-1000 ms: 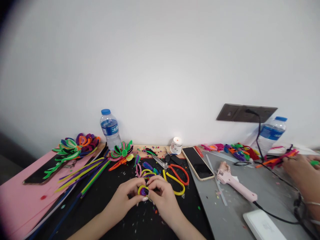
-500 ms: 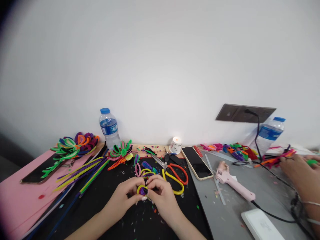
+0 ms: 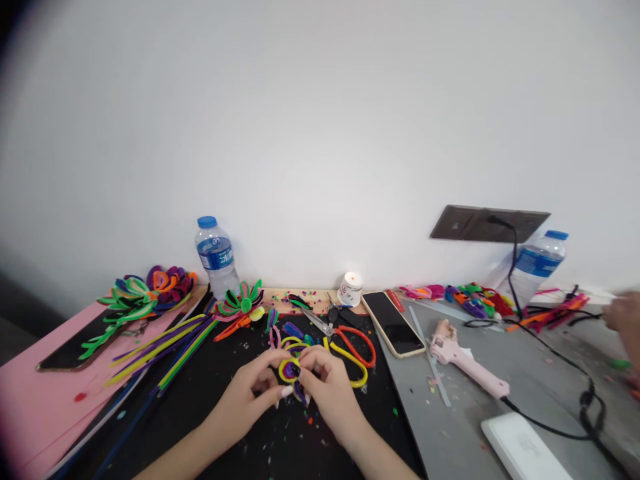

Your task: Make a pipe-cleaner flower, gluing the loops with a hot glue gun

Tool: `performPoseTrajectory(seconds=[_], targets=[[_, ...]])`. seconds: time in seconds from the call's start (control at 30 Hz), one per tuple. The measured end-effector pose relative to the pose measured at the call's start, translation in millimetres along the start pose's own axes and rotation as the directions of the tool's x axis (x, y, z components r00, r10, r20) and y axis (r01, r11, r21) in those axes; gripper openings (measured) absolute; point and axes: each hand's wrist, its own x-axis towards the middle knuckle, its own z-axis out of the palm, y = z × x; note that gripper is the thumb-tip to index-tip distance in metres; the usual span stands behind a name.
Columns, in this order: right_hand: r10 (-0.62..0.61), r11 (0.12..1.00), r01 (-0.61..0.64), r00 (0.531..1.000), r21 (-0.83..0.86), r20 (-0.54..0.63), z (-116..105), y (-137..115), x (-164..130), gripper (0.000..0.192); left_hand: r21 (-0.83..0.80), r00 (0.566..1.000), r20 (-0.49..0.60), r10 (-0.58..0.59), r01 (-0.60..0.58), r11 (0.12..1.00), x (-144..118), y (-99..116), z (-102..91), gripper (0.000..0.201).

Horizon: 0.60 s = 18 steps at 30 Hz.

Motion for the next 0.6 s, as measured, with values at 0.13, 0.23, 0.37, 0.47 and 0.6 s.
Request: performPoseTrajectory(seconds=[0.13, 0.23, 0.37, 0.47, 0.6], targets=[[0.016, 0.998, -0.017, 0.999, 0.052, 0.031, 1.2, -1.2, -1.0, 0.023, -0.096, 1.0, -0.025, -0.002, 0.0, 0.995, 1.3, 1.2, 0.2, 0.018], [0.01, 0.998, -0.014, 0.998, 0.053, 0.066, 0.3, 0.3, -0.7, 0.021, -0.184, 0.999, -0.043, -0.03, 0.022, 0.983, 2.7, -1.0, 0.2, 0.016], [-0.026, 0.996, 0.029, 0.999, -0.081, 0.039, -7.9, -4.9, 2.0, 0.02, -0.301, 0.991, -0.098, -0.089, 0.056, 0.952, 4.6, -6.2, -1.4, 0.02], [-0.113, 0.941, 0.086, 0.992, -0.326, -0.064, -28.3, -22.8, 6.0, 0.021, -0.381, 0.971, -0.169, -0.17, 0.095, 0.92, 6.3, -6.2, -4.8, 0.023], [-0.2, 0.681, -0.004, 0.961, -0.732, -0.191, -94.1, -50.2, 8.3, 0.011, -0.483, 0.937, -0.218, -0.274, 0.14, 0.864, 7.5, -1.5, -9.2, 0.025]])
